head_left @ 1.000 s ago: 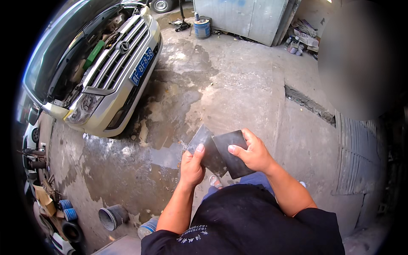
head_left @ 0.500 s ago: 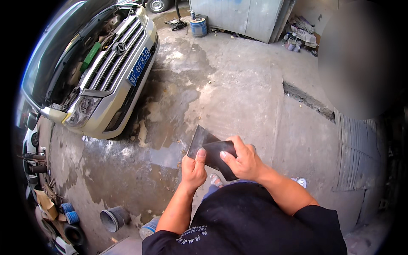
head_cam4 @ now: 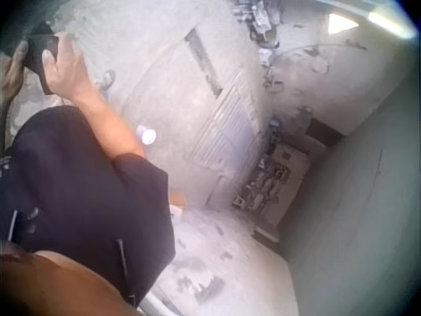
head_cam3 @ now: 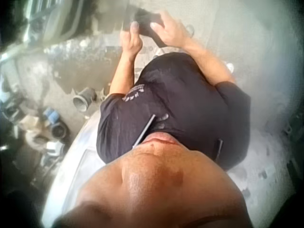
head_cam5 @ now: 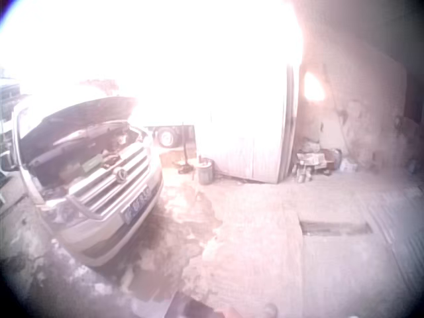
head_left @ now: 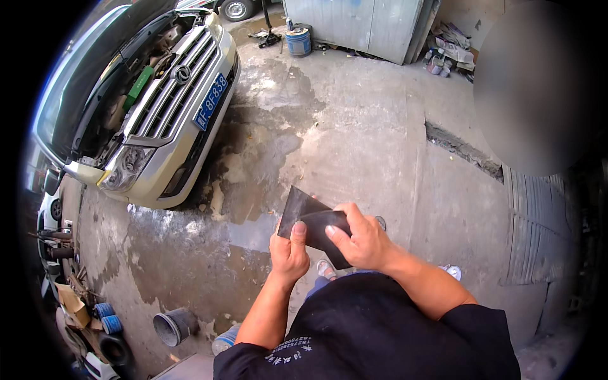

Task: The person holds two rectangular metal plates and rubs them together. They then walk to a bucket, scoop a beige paste onto one plate, and add a liquid from a small bottle. Finally, they use the second plate to spread and mix the paste on the first plate.

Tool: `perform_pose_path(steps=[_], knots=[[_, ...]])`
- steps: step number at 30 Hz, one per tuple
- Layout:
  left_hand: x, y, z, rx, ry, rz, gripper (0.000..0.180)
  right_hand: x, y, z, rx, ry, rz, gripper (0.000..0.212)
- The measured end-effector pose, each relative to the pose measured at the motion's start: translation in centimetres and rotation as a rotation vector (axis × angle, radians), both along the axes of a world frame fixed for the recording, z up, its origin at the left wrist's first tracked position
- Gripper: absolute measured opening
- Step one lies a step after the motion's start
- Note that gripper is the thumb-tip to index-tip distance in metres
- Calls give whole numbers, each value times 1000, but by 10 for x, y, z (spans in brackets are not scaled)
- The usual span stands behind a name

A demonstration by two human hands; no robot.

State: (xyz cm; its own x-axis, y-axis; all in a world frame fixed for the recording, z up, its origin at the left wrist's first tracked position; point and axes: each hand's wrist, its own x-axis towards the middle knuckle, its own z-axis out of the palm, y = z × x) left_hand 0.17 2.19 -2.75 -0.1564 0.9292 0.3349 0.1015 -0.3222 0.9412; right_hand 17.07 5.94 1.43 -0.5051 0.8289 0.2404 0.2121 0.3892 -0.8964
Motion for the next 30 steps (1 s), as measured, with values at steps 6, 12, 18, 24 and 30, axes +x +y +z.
perform_pose_path(steps=[6, 12, 18, 24, 30], knots=[[1, 0, 0, 4, -55, 4, 37, -4, -10, -8, 57, 34, 24, 26], [5, -3, 4, -25, -72, -40, 38, -2, 4, 8, 29, 16, -62, 25], [4, -8, 5, -60, -70, -46, 40, 2, 11, 10, -84, 63, -111, 25], [2, -2, 0, 7, -201, -134, 41, 0, 0, 2, 35, 38, -70, 26], [2, -3, 1, -42, -139, -94, 43, -4, -16, -2, 122, -4, -21, 27]])
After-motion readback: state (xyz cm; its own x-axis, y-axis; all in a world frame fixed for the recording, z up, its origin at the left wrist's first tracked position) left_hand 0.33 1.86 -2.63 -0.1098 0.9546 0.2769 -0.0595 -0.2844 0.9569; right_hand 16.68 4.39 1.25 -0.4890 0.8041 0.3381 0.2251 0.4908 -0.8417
